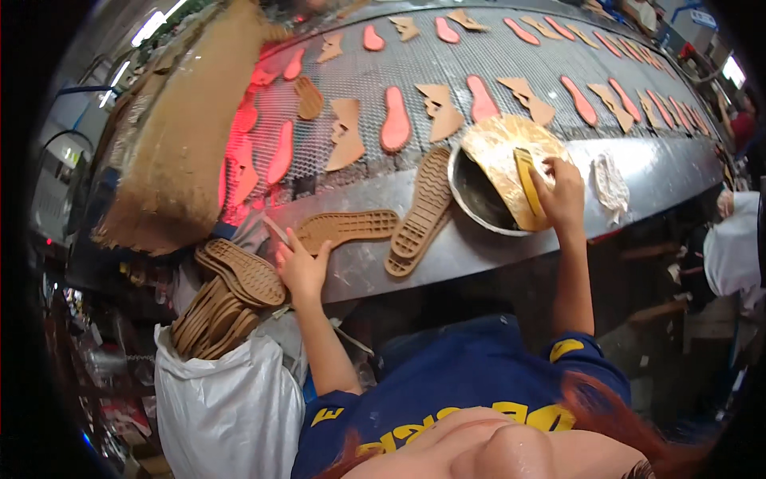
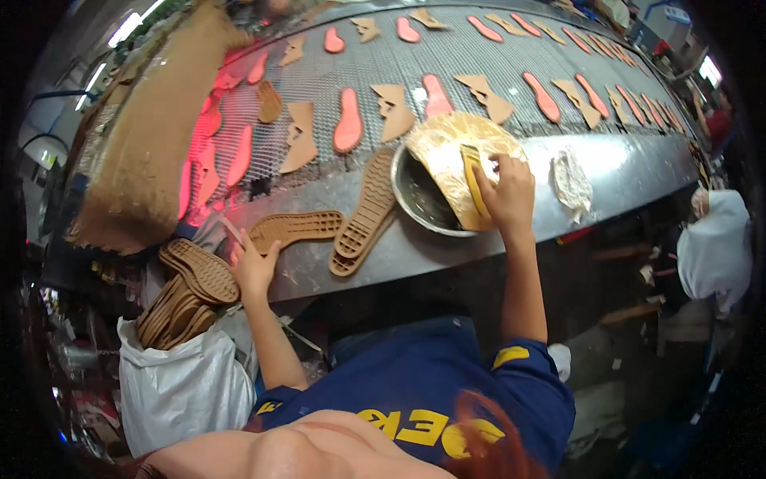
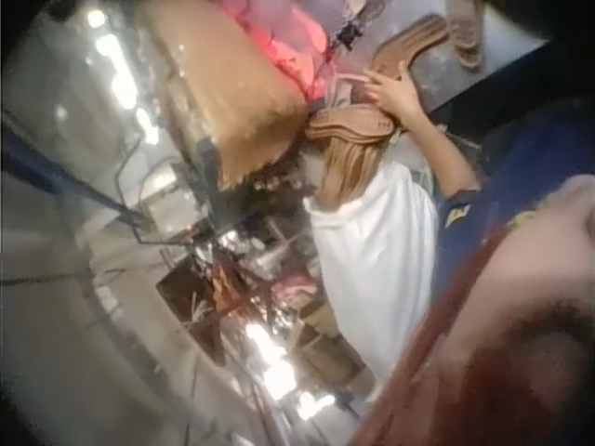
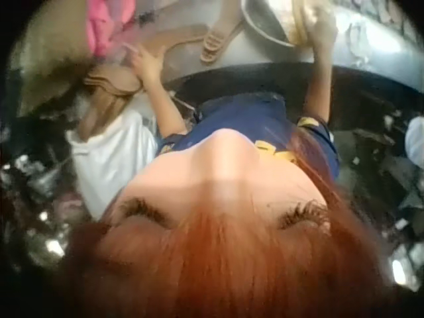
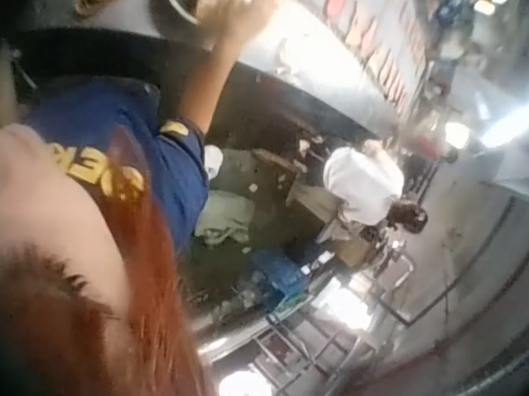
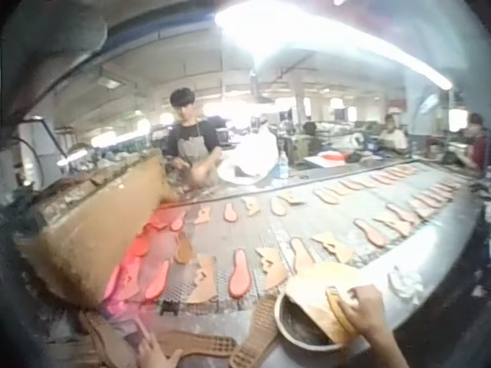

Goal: The person applies a yellow substance to the textured bottom of brown shoe soles using a yellow plastic scraper. They repeatedly dip the scraper into a container of the substance and spread it across the sole surface, handling the soles one at a time from a nearby pile.

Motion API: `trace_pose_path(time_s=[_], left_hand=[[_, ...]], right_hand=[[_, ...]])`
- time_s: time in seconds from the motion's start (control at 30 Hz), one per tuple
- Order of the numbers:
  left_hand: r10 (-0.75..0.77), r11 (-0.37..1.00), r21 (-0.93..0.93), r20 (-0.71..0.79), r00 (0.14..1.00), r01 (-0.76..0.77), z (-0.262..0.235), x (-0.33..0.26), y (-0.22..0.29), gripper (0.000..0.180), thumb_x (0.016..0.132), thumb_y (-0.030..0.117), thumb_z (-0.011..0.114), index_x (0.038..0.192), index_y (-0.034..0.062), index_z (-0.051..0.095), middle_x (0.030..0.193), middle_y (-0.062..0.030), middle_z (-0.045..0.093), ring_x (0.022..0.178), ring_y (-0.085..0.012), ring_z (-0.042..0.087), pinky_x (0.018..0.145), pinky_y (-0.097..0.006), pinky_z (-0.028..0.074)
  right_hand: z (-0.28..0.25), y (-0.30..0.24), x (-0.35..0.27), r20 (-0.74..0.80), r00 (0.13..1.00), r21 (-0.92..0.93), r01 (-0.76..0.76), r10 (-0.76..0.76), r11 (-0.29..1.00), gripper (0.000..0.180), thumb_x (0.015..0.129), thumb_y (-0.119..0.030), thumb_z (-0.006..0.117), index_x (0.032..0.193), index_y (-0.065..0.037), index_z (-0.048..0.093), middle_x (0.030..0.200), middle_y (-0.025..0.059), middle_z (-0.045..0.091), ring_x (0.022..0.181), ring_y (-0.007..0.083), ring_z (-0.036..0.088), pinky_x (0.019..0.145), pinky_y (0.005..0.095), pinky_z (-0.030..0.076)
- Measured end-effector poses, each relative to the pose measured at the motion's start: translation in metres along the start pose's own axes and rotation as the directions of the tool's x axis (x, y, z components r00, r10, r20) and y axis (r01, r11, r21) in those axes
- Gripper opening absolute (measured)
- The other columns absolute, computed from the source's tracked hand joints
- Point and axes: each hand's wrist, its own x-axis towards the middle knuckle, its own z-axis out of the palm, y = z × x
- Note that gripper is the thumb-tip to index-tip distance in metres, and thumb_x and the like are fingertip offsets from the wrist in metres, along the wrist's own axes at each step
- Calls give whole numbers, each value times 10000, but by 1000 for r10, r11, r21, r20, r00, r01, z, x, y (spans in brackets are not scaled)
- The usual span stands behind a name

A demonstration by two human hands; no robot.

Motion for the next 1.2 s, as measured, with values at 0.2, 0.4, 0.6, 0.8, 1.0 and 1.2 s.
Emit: trace_pose_path(time_s=[0.2,0.4,0.6,0.8,1.0,1.2], left_hand=[[-49,969,-244,-2,999,47,-18,25,4,899,554,347,852,1252,22,387,1174,-245,493,1090,-394,477,918,-448,398],[-117,776,-627,-254,960,-71,-30,19,1,866,547,161,862,1257,7,390,1189,-212,493,1129,-344,471,963,-423,371],[-221,441,-850,-413,884,-287,-84,-6,17,431,720,62,766,1077,-20,538,1021,-108,594,942,-199,561,859,-308,440],[-167,305,-886,-410,897,-349,-80,-16,41,237,801,5,681,1013,-23,578,962,-72,616,875,-125,582,806,-271,470],[78,513,-843,-142,987,-162,-17,-4,69,247,830,145,663,987,-42,627,1007,-173,599,912,-250,600,815,-346,454],[-30,808,-587,-109,994,-40,33,7,64,281,893,192,563,1007,-57,622,1238,-283,447,1091,-291,509,934,-354,389]], right_hand=[[4,-15,-7,103,993,-82,-40,49,996,551,706,-306,730,1109,-1,509,942,192,582,927,359,559,830,423,438],[3,-26,-4,151,985,-133,-66,86,989,383,737,-189,650,1031,20,522,893,205,592,843,373,601,758,433,478],[6,-16,-5,122,992,-170,19,1,985,266,769,-87,547,1005,35,539,904,213,591,845,366,592,740,429,477],[-2,-17,-19,-227,965,163,168,-129,972,135,801,-20,605,936,-15,601,851,128,586,736,250,634,618,329,504],[-1,-44,-35,-363,929,501,255,-66,827,243,749,66,654,971,-21,607,789,83,581,615,153,593,562,265,472],[11,-51,-43,-298,938,427,299,-179,853,185,768,38,620,942,-21,603,782,115,581,600,229,593,533,304,471]])
